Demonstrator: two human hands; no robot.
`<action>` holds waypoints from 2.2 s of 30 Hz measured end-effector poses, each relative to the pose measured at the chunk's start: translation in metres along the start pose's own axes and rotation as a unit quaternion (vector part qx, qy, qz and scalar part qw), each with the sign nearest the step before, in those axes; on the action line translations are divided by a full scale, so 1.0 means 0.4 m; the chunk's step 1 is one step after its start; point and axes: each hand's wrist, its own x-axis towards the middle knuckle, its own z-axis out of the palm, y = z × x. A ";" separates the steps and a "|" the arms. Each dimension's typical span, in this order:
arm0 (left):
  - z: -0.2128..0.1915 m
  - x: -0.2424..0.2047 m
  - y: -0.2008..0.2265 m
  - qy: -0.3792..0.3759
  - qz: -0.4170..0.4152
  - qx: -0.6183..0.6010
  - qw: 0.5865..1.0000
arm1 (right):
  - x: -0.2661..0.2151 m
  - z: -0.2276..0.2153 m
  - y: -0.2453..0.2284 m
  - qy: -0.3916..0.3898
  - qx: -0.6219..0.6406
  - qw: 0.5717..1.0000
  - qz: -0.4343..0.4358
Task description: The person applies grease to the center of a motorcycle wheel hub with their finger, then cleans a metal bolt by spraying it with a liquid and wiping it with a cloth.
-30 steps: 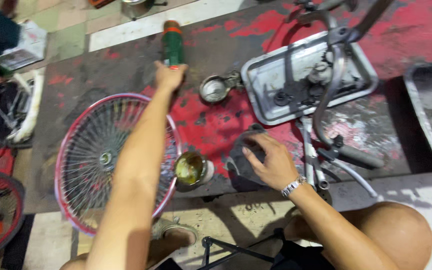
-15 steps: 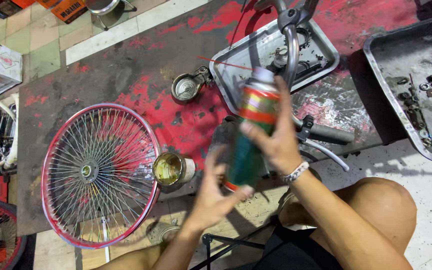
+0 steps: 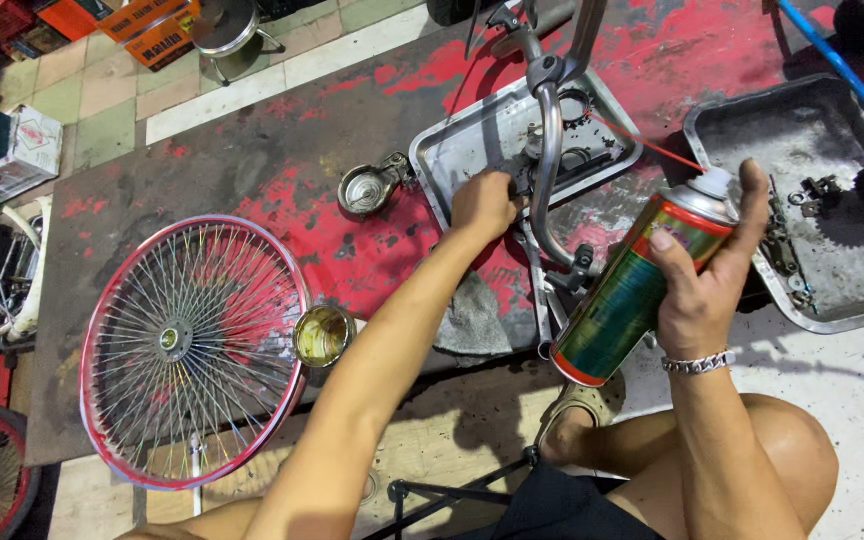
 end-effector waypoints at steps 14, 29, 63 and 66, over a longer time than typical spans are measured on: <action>-0.390 -0.521 -0.055 0.070 -0.123 -0.155 0.978 | -0.022 0.070 -0.009 -0.090 -0.007 0.996 -0.019; -0.012 -0.840 -0.110 0.206 -0.398 -0.559 0.698 | -0.147 0.130 -0.041 -0.199 -0.012 0.980 0.010; -0.268 -0.409 -0.081 0.205 0.011 -0.211 0.956 | -0.138 0.183 -0.062 -0.240 0.436 0.750 0.435; -0.332 -0.366 -0.039 0.238 0.079 -0.201 0.947 | -0.168 0.229 -0.067 -0.307 0.489 0.678 0.455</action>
